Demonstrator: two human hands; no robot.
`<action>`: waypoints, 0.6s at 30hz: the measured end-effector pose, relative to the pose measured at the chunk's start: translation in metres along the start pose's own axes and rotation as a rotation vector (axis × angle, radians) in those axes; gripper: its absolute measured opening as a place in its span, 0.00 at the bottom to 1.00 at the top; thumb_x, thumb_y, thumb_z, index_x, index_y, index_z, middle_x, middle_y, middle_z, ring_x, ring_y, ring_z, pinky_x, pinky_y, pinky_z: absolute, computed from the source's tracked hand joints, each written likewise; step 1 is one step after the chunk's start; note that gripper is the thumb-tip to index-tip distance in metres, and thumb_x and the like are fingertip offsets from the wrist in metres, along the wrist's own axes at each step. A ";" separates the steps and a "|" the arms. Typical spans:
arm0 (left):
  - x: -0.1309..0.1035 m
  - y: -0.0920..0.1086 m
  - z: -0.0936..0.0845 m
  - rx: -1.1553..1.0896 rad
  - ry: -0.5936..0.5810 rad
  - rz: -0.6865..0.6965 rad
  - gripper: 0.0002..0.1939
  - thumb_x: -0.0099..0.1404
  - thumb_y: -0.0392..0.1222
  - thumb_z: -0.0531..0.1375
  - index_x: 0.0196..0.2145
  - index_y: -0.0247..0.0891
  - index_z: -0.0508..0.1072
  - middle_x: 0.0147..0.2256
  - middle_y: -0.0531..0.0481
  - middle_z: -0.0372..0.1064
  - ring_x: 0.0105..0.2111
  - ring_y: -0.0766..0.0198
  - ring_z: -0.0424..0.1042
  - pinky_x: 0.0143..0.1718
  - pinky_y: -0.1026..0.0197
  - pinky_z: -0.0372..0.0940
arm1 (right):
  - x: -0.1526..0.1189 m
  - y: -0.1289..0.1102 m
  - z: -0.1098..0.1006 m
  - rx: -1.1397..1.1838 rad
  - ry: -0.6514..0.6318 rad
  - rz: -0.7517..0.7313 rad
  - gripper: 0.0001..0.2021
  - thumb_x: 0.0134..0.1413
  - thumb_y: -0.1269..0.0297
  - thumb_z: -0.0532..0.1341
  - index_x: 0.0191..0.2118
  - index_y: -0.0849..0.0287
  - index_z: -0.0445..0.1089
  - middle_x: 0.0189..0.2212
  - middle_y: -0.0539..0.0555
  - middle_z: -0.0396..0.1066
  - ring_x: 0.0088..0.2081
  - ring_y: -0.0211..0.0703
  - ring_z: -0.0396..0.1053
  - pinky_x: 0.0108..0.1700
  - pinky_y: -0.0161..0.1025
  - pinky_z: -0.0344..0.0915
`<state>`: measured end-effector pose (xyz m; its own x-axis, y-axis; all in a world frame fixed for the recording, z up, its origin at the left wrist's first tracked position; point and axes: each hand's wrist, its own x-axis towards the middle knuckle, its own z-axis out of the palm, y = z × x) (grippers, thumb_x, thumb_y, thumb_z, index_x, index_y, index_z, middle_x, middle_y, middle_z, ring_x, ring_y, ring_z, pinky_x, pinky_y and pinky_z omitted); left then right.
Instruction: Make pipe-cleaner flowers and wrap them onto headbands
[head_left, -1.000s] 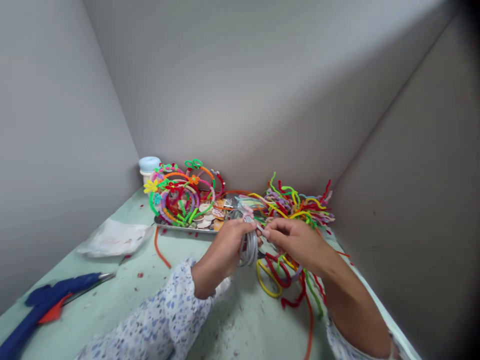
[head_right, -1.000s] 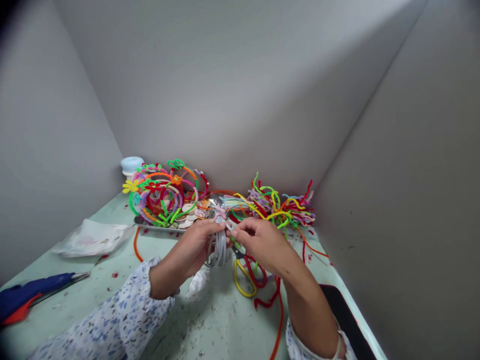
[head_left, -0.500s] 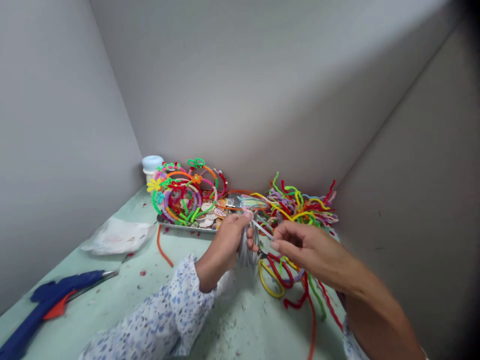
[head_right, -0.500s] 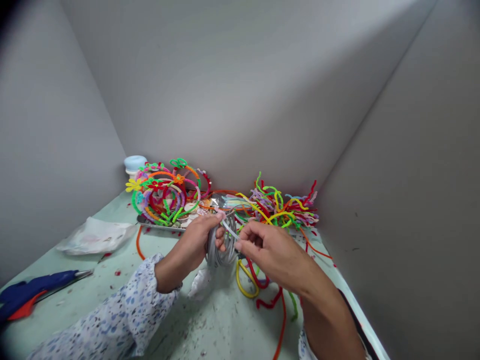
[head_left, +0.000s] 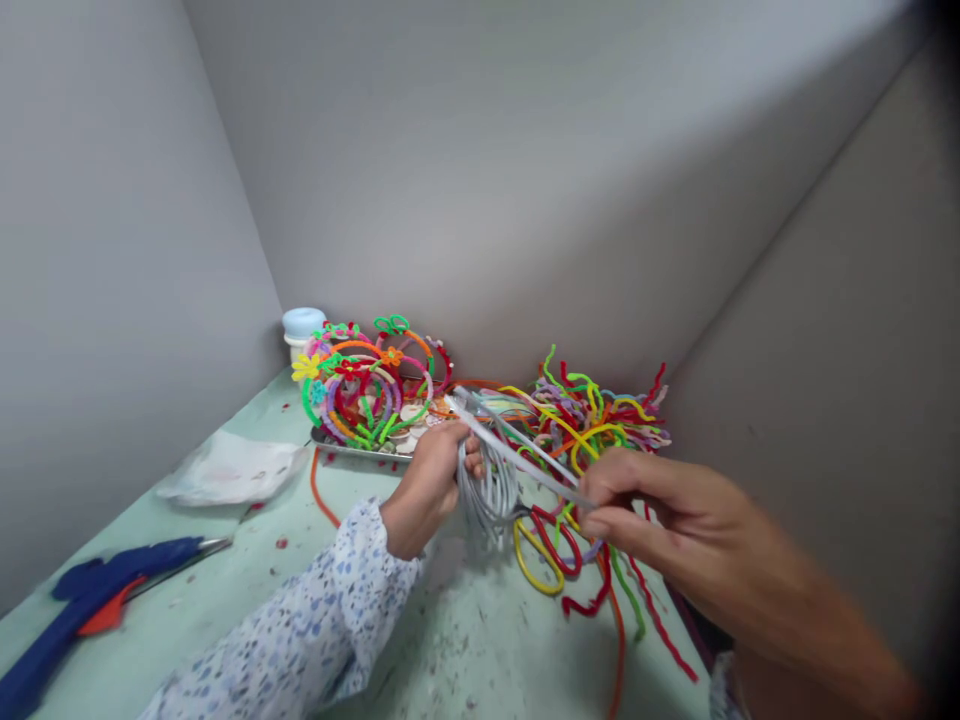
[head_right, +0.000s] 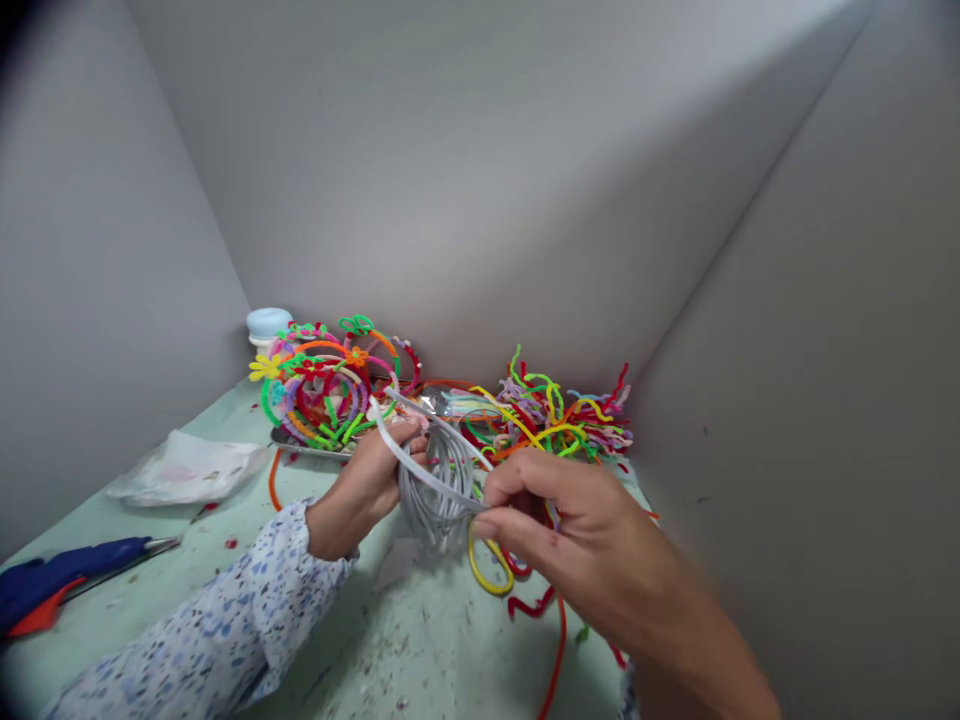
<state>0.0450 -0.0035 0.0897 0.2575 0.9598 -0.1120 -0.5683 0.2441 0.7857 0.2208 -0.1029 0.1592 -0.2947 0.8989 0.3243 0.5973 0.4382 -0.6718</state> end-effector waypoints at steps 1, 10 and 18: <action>0.001 0.001 -0.001 0.004 0.006 -0.019 0.05 0.58 0.37 0.57 0.28 0.36 0.61 0.16 0.59 0.52 0.13 0.75 0.53 0.14 0.72 0.52 | -0.003 -0.002 -0.003 0.008 0.066 -0.013 0.10 0.54 0.58 0.59 0.26 0.57 0.68 0.20 0.46 0.65 0.22 0.34 0.61 0.24 0.31 0.57; -0.012 0.031 0.007 0.032 -0.052 -0.081 0.07 0.60 0.39 0.57 0.28 0.37 0.60 0.16 0.62 0.46 0.11 0.78 0.43 0.10 0.73 0.40 | 0.005 0.008 -0.007 0.224 0.843 0.100 0.07 0.53 0.58 0.60 0.32 0.55 0.66 0.25 0.47 0.68 0.26 0.36 0.65 0.29 0.35 0.62; -0.036 0.059 0.019 0.088 -0.244 -0.166 0.07 0.61 0.41 0.57 0.28 0.37 0.63 0.16 0.62 0.43 0.11 0.78 0.40 0.08 0.74 0.38 | 0.007 0.005 -0.007 0.391 0.721 0.181 0.18 0.58 0.59 0.56 0.53 0.49 0.58 0.26 0.47 0.67 0.16 0.32 0.53 0.17 0.33 0.51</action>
<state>0.0168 -0.0257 0.1518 0.5274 0.8435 -0.1016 -0.4359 0.3713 0.8199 0.2271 -0.0944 0.1624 0.4091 0.7959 0.4462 0.2491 0.3731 -0.8937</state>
